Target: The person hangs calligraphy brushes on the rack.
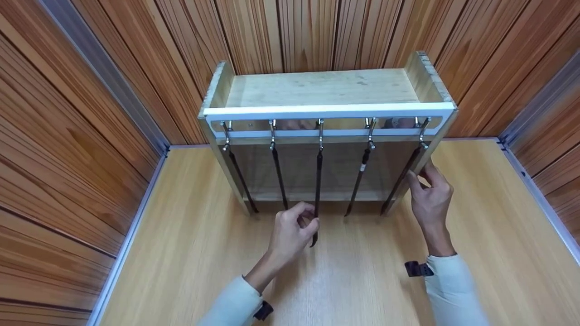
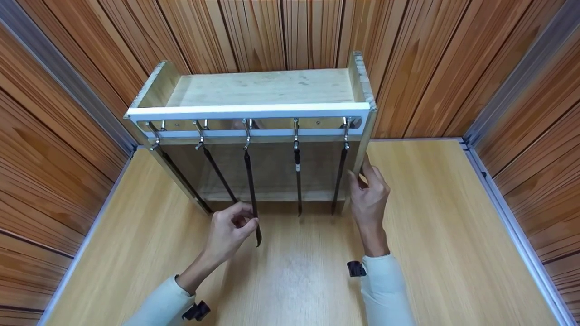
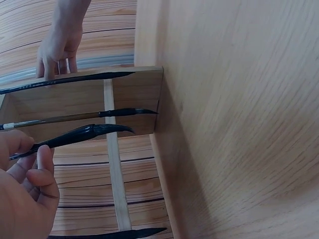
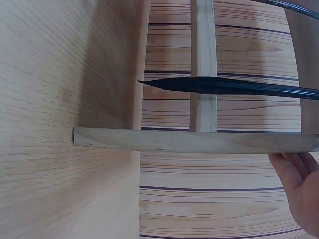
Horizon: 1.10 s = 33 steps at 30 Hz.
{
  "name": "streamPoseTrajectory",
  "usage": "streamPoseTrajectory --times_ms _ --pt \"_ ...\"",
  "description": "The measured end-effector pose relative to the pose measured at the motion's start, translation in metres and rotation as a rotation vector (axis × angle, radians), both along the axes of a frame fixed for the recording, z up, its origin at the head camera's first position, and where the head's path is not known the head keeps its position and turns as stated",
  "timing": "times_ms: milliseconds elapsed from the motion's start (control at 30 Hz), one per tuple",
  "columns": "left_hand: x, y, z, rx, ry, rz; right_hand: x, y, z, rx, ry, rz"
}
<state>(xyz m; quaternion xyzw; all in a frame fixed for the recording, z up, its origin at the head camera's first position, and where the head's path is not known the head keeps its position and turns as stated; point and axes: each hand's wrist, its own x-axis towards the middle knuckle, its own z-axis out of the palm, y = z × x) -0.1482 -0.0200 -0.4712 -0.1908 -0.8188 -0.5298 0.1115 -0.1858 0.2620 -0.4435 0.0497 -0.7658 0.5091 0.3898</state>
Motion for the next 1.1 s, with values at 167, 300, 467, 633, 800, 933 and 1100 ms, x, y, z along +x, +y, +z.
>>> streamPoseTrajectory --times_ms 167,300,467,633,800,933,1100 --pt "0.001 0.0 0.001 -0.004 -0.014 -0.002 -0.001 0.0 -0.001 0.001 0.009 -0.002" --pt "0.001 -0.001 0.002 0.003 -0.007 0.01 -0.001 0.0 -0.002 -0.018 0.003 -0.001" --pt "0.002 -0.001 0.002 0.001 0.014 0.017 -0.013 0.012 -0.022 -0.014 -0.012 -0.008" --pt "0.004 -0.001 0.002 0.006 0.03 0.012 -0.017 0.018 -0.029 -0.012 -0.026 -0.001" --pt "0.006 -0.001 0.001 0.02 0.046 0.023 -0.017 0.017 -0.031 -0.013 -0.023 0.005" --pt "0.009 -0.001 0.0 0.037 0.065 0.027 -0.017 0.017 -0.032 -0.003 -0.042 -0.007" --pt "0.012 -0.002 -0.001 0.044 0.074 0.021 -0.009 0.01 -0.019 -0.004 -0.092 -0.018"
